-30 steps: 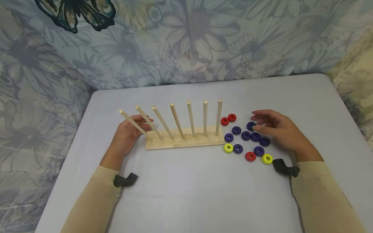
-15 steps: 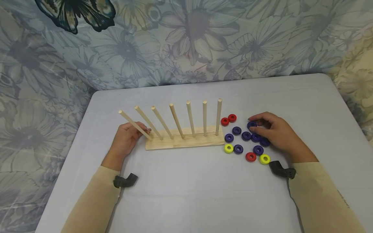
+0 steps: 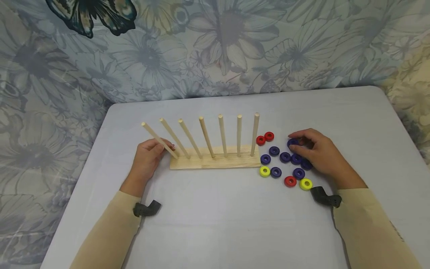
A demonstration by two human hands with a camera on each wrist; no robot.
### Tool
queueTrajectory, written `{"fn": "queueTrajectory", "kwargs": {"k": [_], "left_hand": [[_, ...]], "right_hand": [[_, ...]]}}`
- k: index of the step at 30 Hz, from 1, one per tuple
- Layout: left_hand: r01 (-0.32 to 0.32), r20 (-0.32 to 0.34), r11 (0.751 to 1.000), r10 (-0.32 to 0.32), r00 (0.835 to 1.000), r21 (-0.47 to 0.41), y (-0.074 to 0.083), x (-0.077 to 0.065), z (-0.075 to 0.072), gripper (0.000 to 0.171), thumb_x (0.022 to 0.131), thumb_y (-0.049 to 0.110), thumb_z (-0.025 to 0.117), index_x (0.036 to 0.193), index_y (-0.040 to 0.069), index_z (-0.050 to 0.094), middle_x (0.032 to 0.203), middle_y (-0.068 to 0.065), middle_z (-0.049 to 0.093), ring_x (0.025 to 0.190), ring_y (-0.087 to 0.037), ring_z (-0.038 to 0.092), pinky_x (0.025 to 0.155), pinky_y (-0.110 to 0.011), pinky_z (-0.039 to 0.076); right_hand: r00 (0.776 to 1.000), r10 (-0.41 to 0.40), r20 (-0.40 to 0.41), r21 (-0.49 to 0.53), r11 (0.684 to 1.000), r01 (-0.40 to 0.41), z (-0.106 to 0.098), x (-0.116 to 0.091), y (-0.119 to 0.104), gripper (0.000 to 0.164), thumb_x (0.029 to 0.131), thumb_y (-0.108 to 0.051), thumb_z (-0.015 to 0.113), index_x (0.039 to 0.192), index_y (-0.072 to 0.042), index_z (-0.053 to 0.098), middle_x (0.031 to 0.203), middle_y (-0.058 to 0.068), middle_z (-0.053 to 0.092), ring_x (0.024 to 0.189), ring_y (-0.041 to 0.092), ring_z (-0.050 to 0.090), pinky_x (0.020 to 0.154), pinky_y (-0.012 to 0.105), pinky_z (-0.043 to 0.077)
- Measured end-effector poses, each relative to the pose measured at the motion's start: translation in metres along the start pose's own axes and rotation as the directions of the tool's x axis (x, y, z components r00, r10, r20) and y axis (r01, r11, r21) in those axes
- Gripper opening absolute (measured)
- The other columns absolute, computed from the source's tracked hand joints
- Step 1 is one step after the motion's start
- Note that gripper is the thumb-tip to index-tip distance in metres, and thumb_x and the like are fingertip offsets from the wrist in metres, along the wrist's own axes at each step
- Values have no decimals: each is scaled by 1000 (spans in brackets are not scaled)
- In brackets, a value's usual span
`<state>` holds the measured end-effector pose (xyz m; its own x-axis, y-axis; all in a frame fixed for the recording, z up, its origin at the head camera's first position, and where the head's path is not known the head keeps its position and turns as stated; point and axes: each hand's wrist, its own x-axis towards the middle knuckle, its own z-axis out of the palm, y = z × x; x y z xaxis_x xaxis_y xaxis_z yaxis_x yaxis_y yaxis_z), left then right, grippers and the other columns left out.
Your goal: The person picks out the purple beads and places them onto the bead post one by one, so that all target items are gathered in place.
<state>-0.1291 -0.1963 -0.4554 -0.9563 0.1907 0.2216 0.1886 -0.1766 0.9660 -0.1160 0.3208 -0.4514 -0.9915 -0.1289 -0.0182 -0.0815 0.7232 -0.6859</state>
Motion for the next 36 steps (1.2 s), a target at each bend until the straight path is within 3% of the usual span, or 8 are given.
{"fn": "queueTrajectory", "kwargs": {"k": [6, 15, 24, 30, 36], "left_hand": [[4, -4, 1000, -4, 1000, -11, -1, 0, 5, 57, 96, 43, 80, 102, -14, 72, 101, -11, 78, 99, -26, 75, 93, -37, 61], [34, 41, 998, -32, 999, -58, -6, 1, 4, 62, 96, 51, 77, 98, -11, 73, 101, -10, 76, 95, -25, 76, 88, -36, 63], [37, 40, 998, -34, 999, -54, -7, 2, 4, 77, 94, 55, 78, 97, -21, 65, 99, -9, 76, 94, -24, 76, 87, -36, 63], [31, 37, 998, -29, 999, -57, -7, 1, 3, 65, 95, 54, 78, 95, -11, 73, 99, -10, 76, 94, -24, 76, 87, -35, 63], [36, 37, 997, -34, 999, -68, -7, 1, 3, 50, 94, 53, 79, 94, 4, 79, 98, -8, 76, 93, -23, 76, 86, -34, 63]], "right_hand": [[997, -2, -80, -13, 1000, 1, -2, -2, -1, 34, 108, -16, 73, 139, -5, 69, 128, 16, 63, 104, 25, 51, 81, 21, 41], [990, 18, -138, -1, 1000, -19, -6, -4, -12, 36, 107, -13, 74, 141, -4, 69, 125, 13, 63, 98, 18, 52, 75, 8, 39], [980, -67, -185, 24, 997, 72, -8, -5, -29, 37, 100, 0, 78, 136, -2, 70, 126, 11, 61, 99, 9, 53, 82, 1, 40], [973, -113, -201, 46, 991, 124, -9, -7, -46, 38, 98, 6, 79, 135, 0, 71, 124, 13, 61, 99, 1, 54, 83, 0, 41], [946, -203, -254, 68, 972, 227, -12, -12, -63, 41, 91, 16, 80, 129, 4, 72, 118, 10, 62, 98, -1, 56, 89, 0, 43]]}}
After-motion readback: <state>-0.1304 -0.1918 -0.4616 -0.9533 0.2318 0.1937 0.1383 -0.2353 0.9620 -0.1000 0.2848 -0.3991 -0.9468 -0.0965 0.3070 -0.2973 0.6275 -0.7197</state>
